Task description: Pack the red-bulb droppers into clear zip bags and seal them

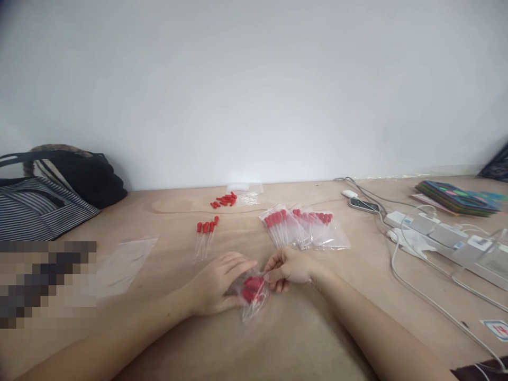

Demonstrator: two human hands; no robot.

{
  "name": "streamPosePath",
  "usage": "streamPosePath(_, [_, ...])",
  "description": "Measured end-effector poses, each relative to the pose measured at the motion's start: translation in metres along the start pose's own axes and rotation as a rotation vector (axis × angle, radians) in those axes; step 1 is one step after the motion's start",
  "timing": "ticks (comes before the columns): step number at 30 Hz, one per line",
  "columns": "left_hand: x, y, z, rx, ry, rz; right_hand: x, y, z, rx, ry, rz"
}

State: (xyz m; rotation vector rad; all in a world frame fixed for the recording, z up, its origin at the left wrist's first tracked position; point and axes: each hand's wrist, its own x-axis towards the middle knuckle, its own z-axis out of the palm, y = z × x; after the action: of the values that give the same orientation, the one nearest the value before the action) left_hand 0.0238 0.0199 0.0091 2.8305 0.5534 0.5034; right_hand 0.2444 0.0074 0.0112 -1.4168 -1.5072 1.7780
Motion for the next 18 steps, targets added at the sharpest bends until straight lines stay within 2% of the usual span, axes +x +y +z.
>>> streamPosePath(3, [-0.001, -0.016, 0.0, 0.069, 0.158, -0.114, 0.003, 0.001, 0.002, 0.112, 0.16, -0.005])
streamPosePath(6, [-0.015, -0.023, 0.001, 0.049, 0.323, -0.256, 0.011, 0.0, 0.015, 0.203, 0.242, 0.005])
streamPosePath(10, [-0.033, -0.015, 0.001, 0.015, 0.396, -0.322, 0.02, -0.001, 0.034, 0.238, 0.263, -0.029])
streamPosePath(13, [-0.035, -0.009, 0.003, 0.031, 0.401, -0.34, 0.02, 0.003, 0.038, 0.039, 0.23, -0.141])
streamPosePath(18, [-0.029, -0.013, 0.006, 0.037, 0.387, -0.357, 0.014, 0.007, 0.033, -0.451, 0.399, -0.516])
